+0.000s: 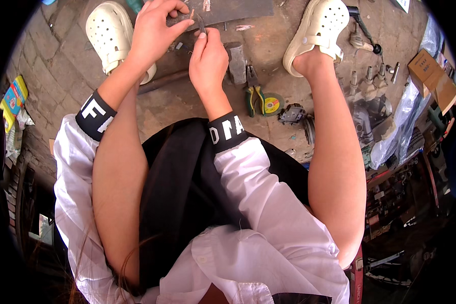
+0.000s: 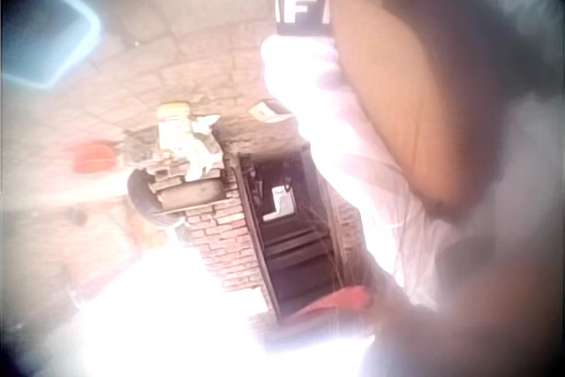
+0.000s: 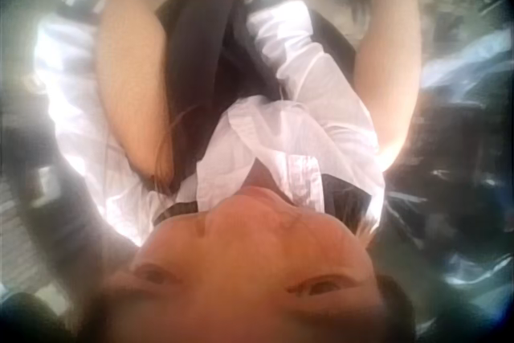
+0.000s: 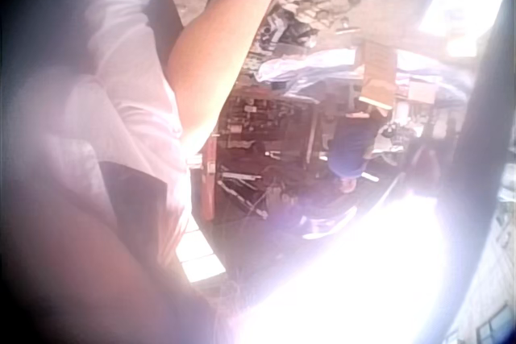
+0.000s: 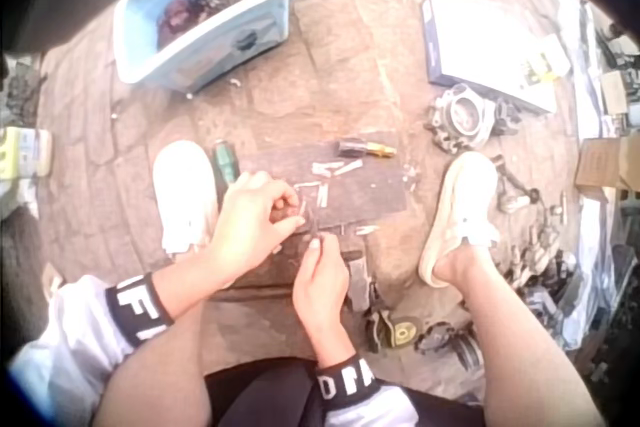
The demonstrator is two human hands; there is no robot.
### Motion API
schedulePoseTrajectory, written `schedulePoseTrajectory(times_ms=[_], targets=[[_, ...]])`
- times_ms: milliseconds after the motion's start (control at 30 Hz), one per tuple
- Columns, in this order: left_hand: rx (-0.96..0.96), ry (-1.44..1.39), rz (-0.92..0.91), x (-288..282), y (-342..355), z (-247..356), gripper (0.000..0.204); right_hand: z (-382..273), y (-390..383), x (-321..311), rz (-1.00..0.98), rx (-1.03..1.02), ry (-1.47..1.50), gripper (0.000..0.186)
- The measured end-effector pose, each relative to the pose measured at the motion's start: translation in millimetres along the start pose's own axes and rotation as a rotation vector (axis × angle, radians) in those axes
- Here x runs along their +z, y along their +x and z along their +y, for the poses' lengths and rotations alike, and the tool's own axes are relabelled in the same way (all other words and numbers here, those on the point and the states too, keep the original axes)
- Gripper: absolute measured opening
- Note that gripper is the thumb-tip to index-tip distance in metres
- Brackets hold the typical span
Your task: The person sits on the floor and uses a hammer and a small metal tool to work on tiny metallic pieces. They repeatedly tap and adjust the pieces, occasionally picking up new items from a nearby container.
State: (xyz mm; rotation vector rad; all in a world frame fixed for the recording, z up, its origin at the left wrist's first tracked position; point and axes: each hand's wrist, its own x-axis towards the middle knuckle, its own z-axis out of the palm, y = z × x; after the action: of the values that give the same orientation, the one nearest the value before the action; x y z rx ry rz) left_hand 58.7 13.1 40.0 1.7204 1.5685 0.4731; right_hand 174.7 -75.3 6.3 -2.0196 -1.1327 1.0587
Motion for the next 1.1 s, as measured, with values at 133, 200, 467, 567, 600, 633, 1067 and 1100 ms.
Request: schedulePoseTrajectory(times_ms=[133, 200, 467, 567, 600, 633, 1067, 1100], targets=[[0.183, 0.075, 0.035, 3.2, 0.7, -8.1, 0.010, -4.4, 2.9, -5.6, 0.001, 0.043, 0.026, 0.019], [0.177, 0.083, 0.021, 4.9, 0.0, -7.0, 0.008, -3.8, 3.4, -5.9, 0.016, 0.036, 0.039, 0.020], [0.363, 0.319, 0.046, 2.4, -1.3, -0.1, 0.009, -5.2, -1.6, -5.1, 0.008, 0.030, 0.023, 0.020], [0.387, 0.302, 0.021, -0.7, -4.6, -2.3, 0.010, -2.9, -2.0, -2.1, 0.039, 0.037, -0.032, 0.021], [0.372, 0.251, 0.020, -2.4, -6.5, -3.0, 0.010, -4.2, -1.9, -2.2, 0.041, 0.049, -0.043, 0.021], [0.357, 0.200, 0.017, -2.6, -7.4, -2.8, 0.010, -5.7, -1.9, -2.5, 0.044, 0.061, -0.054, 0.022], [-0.081, -0.067, -0.075, 2.1, -2.8, -0.1, 0.011, -4.2, 6.9, -0.5, -0.024, 0.120, -0.278, 0.040], [-0.081, -0.075, -0.074, 1.3, -1.9, 1.4, 0.011, -5.3, 6.8, -0.1, -0.014, 0.119, -0.294, 0.040]])
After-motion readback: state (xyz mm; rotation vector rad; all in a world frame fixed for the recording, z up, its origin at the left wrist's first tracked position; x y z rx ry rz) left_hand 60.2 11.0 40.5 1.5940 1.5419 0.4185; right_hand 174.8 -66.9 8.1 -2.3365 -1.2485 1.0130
